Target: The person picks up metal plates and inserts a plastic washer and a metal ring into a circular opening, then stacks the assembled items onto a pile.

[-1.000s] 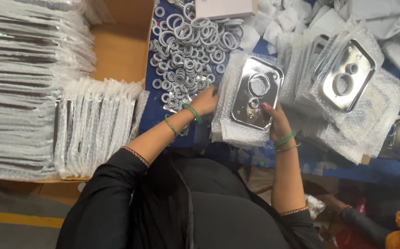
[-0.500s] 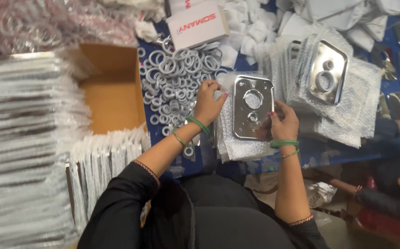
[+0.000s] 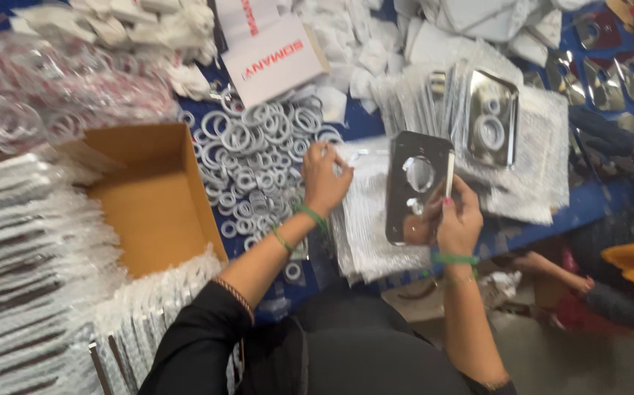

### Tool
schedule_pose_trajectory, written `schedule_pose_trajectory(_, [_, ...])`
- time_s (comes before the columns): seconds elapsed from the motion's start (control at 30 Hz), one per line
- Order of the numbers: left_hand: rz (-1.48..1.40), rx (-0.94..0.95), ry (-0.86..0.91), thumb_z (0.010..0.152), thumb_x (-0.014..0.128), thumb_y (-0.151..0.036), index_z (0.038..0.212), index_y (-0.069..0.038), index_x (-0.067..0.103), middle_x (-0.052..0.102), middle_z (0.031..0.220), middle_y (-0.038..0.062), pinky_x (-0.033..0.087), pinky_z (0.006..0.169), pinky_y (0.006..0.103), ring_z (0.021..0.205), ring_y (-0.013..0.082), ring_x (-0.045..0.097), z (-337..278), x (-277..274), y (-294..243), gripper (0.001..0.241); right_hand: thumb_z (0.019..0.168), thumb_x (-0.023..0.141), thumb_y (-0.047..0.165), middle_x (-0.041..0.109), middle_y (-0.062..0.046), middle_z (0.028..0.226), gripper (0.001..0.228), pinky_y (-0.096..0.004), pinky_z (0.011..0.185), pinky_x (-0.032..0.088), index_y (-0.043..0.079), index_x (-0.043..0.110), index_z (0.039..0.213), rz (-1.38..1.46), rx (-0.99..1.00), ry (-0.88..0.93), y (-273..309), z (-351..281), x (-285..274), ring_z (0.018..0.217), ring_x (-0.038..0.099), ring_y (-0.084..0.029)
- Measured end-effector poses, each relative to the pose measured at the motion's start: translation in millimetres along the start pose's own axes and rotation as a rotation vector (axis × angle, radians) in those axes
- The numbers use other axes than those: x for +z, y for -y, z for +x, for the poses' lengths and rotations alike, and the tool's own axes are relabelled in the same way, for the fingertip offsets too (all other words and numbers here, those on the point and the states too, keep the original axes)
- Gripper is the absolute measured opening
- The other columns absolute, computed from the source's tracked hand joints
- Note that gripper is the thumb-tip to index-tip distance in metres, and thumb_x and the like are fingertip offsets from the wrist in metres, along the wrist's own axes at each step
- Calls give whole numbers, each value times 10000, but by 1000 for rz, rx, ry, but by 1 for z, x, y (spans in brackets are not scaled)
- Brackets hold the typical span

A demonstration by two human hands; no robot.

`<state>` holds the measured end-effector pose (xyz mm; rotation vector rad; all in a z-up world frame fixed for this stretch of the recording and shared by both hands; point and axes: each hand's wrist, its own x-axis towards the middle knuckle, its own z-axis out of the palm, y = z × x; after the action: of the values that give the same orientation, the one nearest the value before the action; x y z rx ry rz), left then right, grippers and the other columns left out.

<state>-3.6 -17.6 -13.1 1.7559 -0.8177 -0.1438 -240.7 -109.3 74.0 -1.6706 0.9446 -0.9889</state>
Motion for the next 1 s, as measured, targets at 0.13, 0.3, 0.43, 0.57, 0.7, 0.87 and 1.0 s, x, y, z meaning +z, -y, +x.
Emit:
schedule_pose_trajectory(0.13, [-13, 4, -28, 790, 793, -204, 704, -72, 599, 527, 1413, 158, 304, 1087, 565, 1343, 399, 424, -5, 1, -2, 251, 1005, 426, -84, 580, -102, 1423, 497, -244, 1012, 496, -38, 452, 1500, 211, 87, 142, 17, -11, 5, 1233, 587, -140])
schedule_pose_trajectory(0.3, [4, 6, 69, 776, 785, -141, 719, -59, 580, 485, 1472, 189, 309, 1104, 542, 1374, 416, 402, -5, 2, 0, 228, 1007, 426, -74, 546, -123, 1458, 475, -277, 1036, 457, -28, 471, 1477, 84, 86, 190, 20, -27, 14, 1281, 550, -169])
schedule_pose_trajectory(0.43, [-35, -10, 120, 758, 757, -90, 789, -46, 576, 466, 1481, 197, 306, 1149, 514, 1400, 413, 396, 0, -11, -3, 188, 1002, 478, -57, 620, -147, 1385, 420, -310, 1086, 448, -22, 575, 1409, -205, -108, 220, 30, -24, 13, 1280, 593, -224])
schedule_pose_trajectory(0.57, [-88, 71, 117, 810, 755, -92, 807, -45, 590, 471, 1475, 199, 281, 1187, 517, 1403, 414, 399, 5, -17, -1, 171, 996, 485, -18, 638, -167, 1387, 430, -327, 1104, 454, -1, 579, 1415, -286, -124, 196, 33, -7, 4, 1304, 611, -247])
schedule_pose_trajectory(0.7, [-48, 78, 98, 843, 786, -166, 802, -58, 640, 536, 1414, 180, 308, 1146, 508, 1346, 405, 440, 5, -19, 6, 186, 987, 489, 0, 628, -179, 1418, 452, -351, 1121, 430, 15, 550, 1434, -315, -98, 205, 18, 1, 6, 1341, 588, -273])
schedule_pose_trajectory(0.87, [-8, 70, 57, 843, 793, -218, 784, -49, 643, 586, 1348, 171, 359, 1098, 484, 1289, 382, 495, 3, -14, 18, 234, 971, 498, 18, 633, -164, 1424, 462, -335, 1100, 424, 37, 556, 1429, -256, -72, 177, -9, -10, 8, 1326, 590, -262])
schedule_pose_trajectory(1.0, [-14, 176, -30, 767, 756, -131, 840, -29, 596, 574, 1226, 187, 389, 1049, 474, 1203, 384, 516, 15, -16, 4, 204, 956, 483, 18, 640, -142, 1414, 484, -333, 1103, 403, 51, 551, 1434, -191, -102, 184, 0, -6, 4, 1337, 581, -243])
